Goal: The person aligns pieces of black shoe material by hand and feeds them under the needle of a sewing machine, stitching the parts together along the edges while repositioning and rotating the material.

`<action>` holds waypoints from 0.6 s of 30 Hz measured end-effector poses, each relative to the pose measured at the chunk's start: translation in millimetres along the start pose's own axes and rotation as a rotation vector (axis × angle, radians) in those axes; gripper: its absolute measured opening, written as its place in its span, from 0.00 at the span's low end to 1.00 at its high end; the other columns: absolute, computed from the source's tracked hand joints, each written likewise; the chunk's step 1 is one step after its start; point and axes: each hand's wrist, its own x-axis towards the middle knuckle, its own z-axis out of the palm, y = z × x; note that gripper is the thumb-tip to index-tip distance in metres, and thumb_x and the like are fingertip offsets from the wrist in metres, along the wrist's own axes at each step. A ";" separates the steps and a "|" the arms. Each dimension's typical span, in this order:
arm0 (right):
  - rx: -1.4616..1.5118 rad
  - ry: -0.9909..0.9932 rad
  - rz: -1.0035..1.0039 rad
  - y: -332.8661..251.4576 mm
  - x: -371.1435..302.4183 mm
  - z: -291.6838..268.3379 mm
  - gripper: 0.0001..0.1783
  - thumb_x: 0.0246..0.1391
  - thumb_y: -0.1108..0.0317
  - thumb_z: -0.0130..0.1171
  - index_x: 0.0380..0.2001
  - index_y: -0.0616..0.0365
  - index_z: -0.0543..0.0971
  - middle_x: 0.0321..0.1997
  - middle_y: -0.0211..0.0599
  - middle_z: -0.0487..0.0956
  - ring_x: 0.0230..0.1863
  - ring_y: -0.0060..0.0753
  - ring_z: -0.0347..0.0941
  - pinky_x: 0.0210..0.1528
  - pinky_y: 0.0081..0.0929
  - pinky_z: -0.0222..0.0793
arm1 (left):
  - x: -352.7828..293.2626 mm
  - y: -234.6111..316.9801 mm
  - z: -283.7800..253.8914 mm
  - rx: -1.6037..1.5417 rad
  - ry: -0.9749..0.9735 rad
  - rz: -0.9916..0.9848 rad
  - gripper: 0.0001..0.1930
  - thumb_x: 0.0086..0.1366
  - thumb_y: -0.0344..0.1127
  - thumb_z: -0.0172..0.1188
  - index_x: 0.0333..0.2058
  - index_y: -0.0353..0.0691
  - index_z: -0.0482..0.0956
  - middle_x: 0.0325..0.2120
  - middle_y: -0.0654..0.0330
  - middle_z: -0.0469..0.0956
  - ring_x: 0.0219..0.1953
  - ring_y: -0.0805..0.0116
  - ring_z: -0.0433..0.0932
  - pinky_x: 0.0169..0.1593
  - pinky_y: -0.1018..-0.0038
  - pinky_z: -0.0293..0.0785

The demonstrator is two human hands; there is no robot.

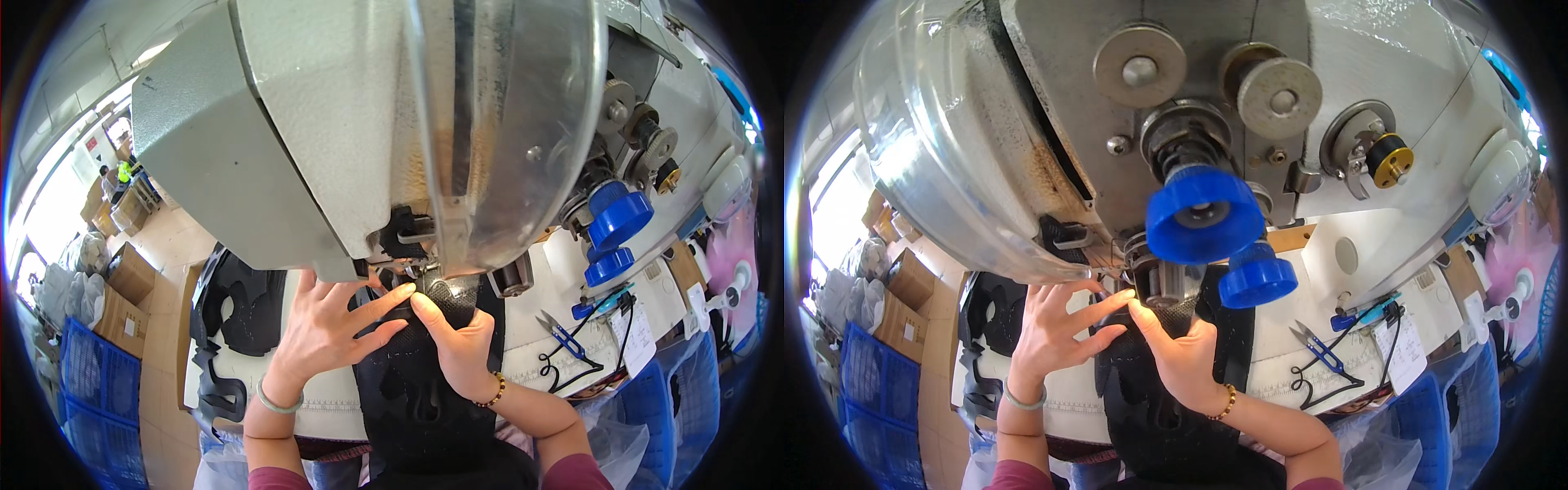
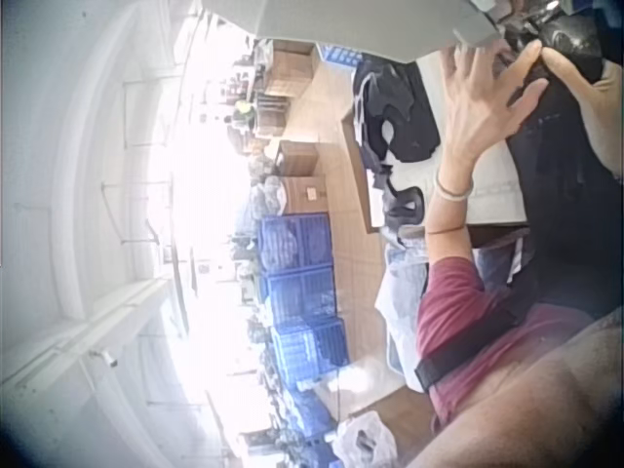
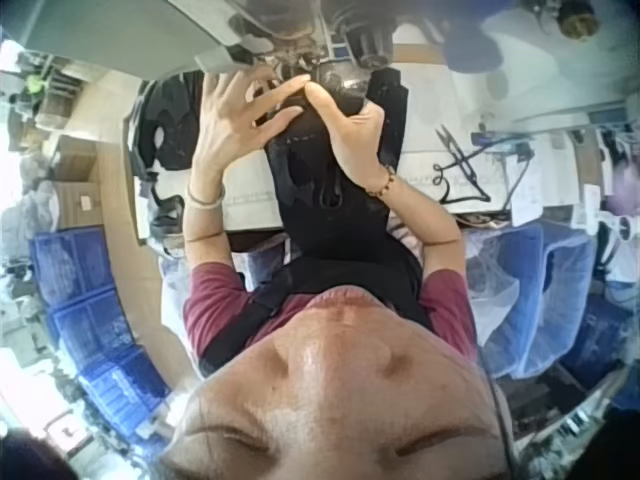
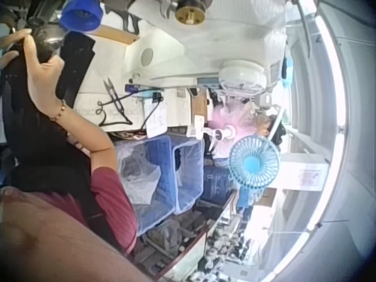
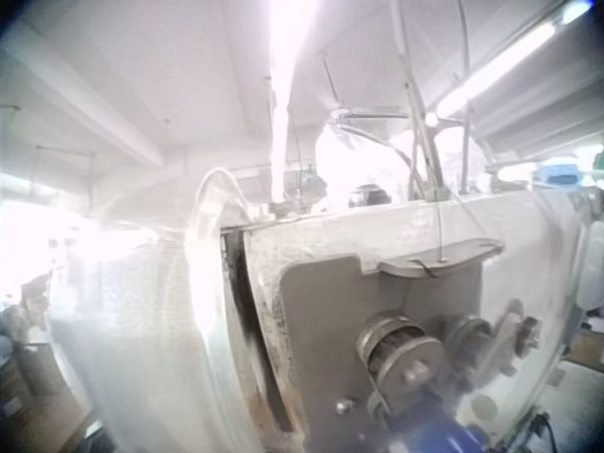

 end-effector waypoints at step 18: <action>-0.206 -0.068 0.119 -15.4 -3.8 -13.8 0.11 0.53 0.65 0.61 0.27 0.63 0.78 0.18 0.21 0.73 0.16 0.08 0.63 0.15 0.11 0.57 | -1.4 -0.8 15.0 -0.073 0.097 0.086 0.16 0.44 0.27 0.61 0.36 0.41 0.81 0.35 0.66 0.78 0.37 0.71 0.78 0.34 0.76 0.74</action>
